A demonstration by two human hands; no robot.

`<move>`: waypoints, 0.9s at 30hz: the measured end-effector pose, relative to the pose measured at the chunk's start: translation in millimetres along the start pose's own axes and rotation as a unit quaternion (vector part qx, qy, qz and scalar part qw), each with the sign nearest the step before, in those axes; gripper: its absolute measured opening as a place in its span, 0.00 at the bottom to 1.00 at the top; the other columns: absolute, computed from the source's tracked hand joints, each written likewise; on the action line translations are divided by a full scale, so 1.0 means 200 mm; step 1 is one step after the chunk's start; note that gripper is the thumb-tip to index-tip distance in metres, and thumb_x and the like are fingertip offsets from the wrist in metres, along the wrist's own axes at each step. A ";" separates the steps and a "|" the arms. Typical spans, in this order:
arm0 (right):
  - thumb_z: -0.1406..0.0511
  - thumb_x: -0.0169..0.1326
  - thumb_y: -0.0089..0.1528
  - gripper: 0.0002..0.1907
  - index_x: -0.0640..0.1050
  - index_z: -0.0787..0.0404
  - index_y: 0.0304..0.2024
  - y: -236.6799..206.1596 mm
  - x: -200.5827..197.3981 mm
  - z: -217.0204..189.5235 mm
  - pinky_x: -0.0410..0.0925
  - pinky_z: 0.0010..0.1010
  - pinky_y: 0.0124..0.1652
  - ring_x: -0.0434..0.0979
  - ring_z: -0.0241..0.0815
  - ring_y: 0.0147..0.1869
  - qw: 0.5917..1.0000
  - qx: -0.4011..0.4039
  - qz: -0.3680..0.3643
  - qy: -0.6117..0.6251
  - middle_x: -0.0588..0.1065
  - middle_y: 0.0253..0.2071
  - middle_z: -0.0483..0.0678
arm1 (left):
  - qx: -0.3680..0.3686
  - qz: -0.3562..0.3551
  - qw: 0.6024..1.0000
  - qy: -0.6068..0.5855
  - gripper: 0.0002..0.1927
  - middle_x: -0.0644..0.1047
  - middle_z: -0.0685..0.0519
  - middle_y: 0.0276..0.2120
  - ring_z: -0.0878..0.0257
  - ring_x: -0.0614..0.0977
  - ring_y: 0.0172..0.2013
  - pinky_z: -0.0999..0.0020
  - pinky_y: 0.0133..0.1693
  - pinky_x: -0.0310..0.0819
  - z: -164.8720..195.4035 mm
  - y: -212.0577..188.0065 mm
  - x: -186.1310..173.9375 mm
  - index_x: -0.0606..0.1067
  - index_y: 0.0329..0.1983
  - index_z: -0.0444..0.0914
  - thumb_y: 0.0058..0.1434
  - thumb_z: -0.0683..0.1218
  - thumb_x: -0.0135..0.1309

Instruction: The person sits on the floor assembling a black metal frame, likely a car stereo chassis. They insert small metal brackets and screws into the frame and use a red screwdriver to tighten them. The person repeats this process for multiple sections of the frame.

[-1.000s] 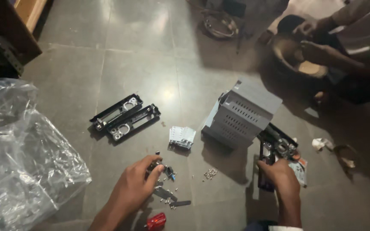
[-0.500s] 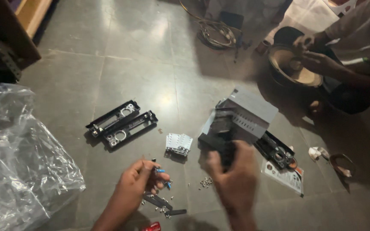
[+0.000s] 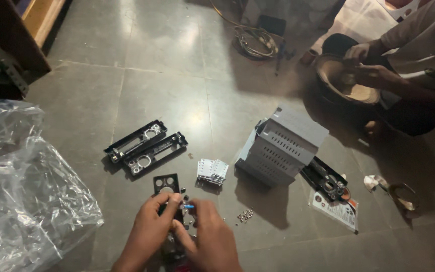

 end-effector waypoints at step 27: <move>0.68 0.59 0.67 0.10 0.72 0.63 0.45 0.08 -0.06 0.17 0.71 0.24 0.43 0.77 0.31 0.45 0.969 0.025 0.045 0.243 0.74 0.40 0.43 | 0.047 -0.092 0.989 -0.108 0.36 0.75 0.44 0.56 0.63 0.83 0.44 0.67 0.35 0.83 0.15 -0.07 -0.10 0.55 0.70 0.53 0.61 0.34 0.43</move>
Point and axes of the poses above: each hand's wrist, its own y-axis towards the middle knuckle, its own x-axis out of the palm, z = x × y, the point moved 3 cm from there along y, towards the middle knuckle
